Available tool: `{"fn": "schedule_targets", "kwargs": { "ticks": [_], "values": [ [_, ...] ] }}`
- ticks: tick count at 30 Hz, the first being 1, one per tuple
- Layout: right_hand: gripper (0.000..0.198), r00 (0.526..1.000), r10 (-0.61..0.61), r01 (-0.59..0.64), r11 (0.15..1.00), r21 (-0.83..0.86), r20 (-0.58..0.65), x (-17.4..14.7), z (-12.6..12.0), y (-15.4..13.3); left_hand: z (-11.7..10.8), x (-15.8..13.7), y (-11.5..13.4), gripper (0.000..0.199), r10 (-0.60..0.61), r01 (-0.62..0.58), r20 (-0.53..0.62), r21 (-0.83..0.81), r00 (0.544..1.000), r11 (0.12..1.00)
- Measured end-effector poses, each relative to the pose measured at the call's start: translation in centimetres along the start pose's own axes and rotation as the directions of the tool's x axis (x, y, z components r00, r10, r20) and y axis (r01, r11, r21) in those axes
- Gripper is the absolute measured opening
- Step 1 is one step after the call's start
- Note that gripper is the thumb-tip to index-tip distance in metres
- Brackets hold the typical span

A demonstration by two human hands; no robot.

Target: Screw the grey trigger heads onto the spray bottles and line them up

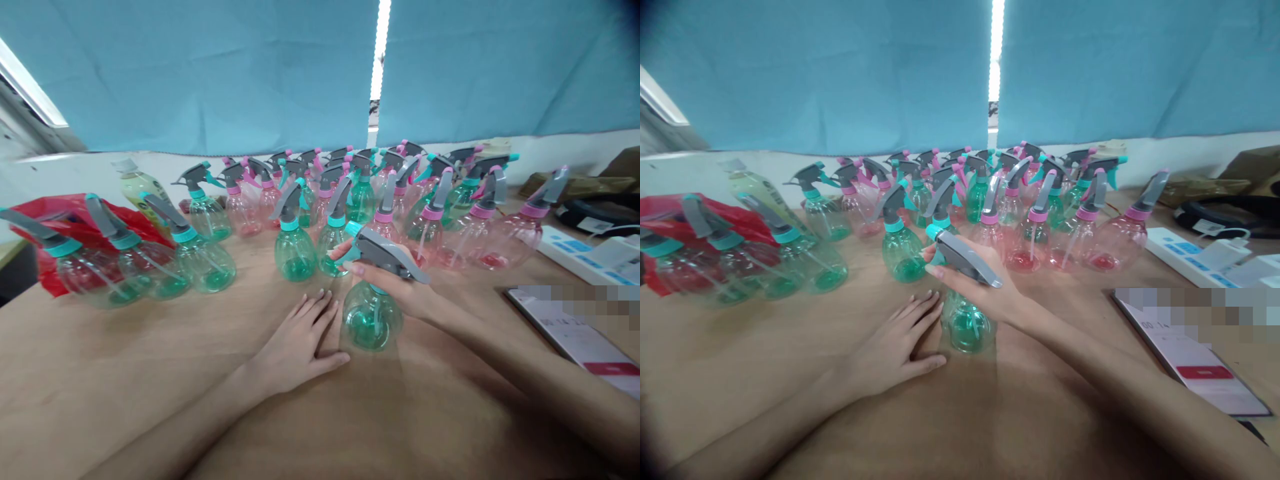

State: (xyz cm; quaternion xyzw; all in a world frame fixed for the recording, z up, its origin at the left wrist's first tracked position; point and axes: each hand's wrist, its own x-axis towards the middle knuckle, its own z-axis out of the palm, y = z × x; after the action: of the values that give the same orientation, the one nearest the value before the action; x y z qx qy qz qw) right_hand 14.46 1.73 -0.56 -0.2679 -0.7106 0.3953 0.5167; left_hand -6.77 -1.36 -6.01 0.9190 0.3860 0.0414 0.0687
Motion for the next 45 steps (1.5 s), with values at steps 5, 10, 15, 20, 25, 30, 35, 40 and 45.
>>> {"fn": "schedule_targets", "kwargs": {
  "ticks": [5,10,15,20,25,30,35,40,45],
  "values": [
    [0.021,1.000,0.012,-0.011,0.997,-0.076,0.015,0.1,-0.1,0.1,0.0,0.0,0.0,0.083,0.004,-0.004,-0.020,0.000,1.000,1.000],
    [0.022,1.000,0.022,-0.022,0.989,-0.144,0.000,0.4,0.0,0.0,0.2,0.0,-0.1,0.082,0.020,-0.020,-0.046,0.003,0.999,1.000],
    [0.027,1.000,-0.015,0.010,0.977,-0.215,-0.020,0.4,0.0,-0.9,0.3,0.0,-0.1,0.085,0.015,-0.014,-0.037,0.027,0.999,1.000],
    [0.034,0.999,-0.021,0.011,0.974,-0.225,-0.040,0.5,0.0,-0.7,0.3,0.0,-0.1,0.083,0.020,-0.020,-0.045,0.017,0.999,1.000],
    [0.037,0.999,-0.011,0.005,0.985,-0.170,-0.038,0.5,-0.1,0.0,0.2,0.0,-0.1,0.081,0.023,-0.022,-0.050,0.004,0.999,1.000],
    [0.032,1.000,-0.008,0.003,0.977,-0.215,-0.023,0.2,-0.1,-0.7,0.2,0.0,0.0,0.082,0.008,-0.007,-0.044,0.008,0.999,1.000],
    [0.033,0.999,-0.011,0.002,0.979,-0.202,-0.042,0.3,-0.2,-0.6,0.1,-0.1,0.1,0.083,0.005,-0.004,-0.038,0.016,0.999,1.000],
    [0.018,1.000,-0.006,0.008,0.995,-0.104,0.018,0.6,-0.2,-0.3,-0.1,-0.1,0.2,0.085,-0.017,0.017,-0.015,0.012,1.000,1.000],
    [0.021,1.000,-0.011,0.011,1.000,-0.006,-0.011,0.2,0.0,0.1,0.0,0.0,0.1,0.084,-0.008,0.009,-0.026,0.006,1.000,1.000]
  ]
}}
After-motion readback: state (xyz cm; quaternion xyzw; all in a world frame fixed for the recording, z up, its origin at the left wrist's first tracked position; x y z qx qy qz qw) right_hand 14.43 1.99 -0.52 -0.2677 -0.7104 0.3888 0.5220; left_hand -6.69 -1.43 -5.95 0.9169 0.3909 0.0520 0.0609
